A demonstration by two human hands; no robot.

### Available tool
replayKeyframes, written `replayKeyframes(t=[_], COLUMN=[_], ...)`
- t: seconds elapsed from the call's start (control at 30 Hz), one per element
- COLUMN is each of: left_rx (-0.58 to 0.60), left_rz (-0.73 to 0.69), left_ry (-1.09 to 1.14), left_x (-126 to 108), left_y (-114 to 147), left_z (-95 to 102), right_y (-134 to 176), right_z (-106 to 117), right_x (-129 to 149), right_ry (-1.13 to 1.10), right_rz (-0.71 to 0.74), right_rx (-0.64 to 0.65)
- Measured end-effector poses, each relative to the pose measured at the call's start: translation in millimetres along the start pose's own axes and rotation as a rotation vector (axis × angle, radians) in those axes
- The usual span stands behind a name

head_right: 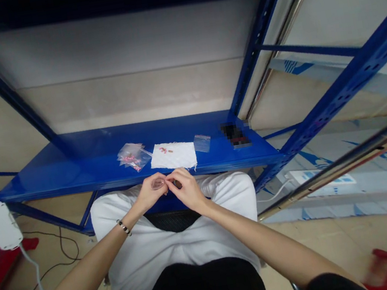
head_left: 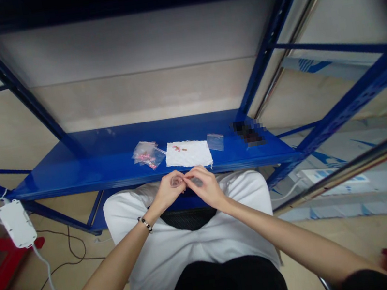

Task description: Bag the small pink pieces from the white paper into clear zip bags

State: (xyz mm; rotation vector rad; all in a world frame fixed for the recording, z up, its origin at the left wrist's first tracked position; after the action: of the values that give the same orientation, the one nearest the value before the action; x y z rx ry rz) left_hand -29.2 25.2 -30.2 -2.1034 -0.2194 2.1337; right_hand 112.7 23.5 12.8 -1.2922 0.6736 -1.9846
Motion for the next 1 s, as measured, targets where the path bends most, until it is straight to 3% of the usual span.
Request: replayKeyframes(t=[0.37, 0.8, 1.0], left_rx=[0.033, 0.058, 0.003], left_rz=[-0.087, -0.017, 0.056], left_ry=[-0.166, 0.021, 0.103], left_x=[1.3, 3.0, -1.4], left_y=[6.0, 6.3, 9.7], left_z=[-6.9, -9.2, -11.4], right_y=[1.6, 0.7, 0.0], right_z=[0.7, -1.6, -0.4], right_x=[-0.5, 5.5, 3.7], right_ry=[0.024, -0.009, -0.035], right_rz=[0.01, 0.025, -0.016], right_rx=[0.027, 0.06, 0.051])
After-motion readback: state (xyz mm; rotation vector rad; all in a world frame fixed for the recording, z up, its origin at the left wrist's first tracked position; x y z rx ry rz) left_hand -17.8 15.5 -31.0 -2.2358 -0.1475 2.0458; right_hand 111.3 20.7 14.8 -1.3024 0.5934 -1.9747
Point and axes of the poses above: each hand's wrist, its own y-axis away from the middle knuckle, its own z-axis out of the back of the hand, x = y × z, the point moved 5 cm from there along -y, towards the middle knuckle, and after that the axes turned 9 degrees about -x, right-handed, at the moved point
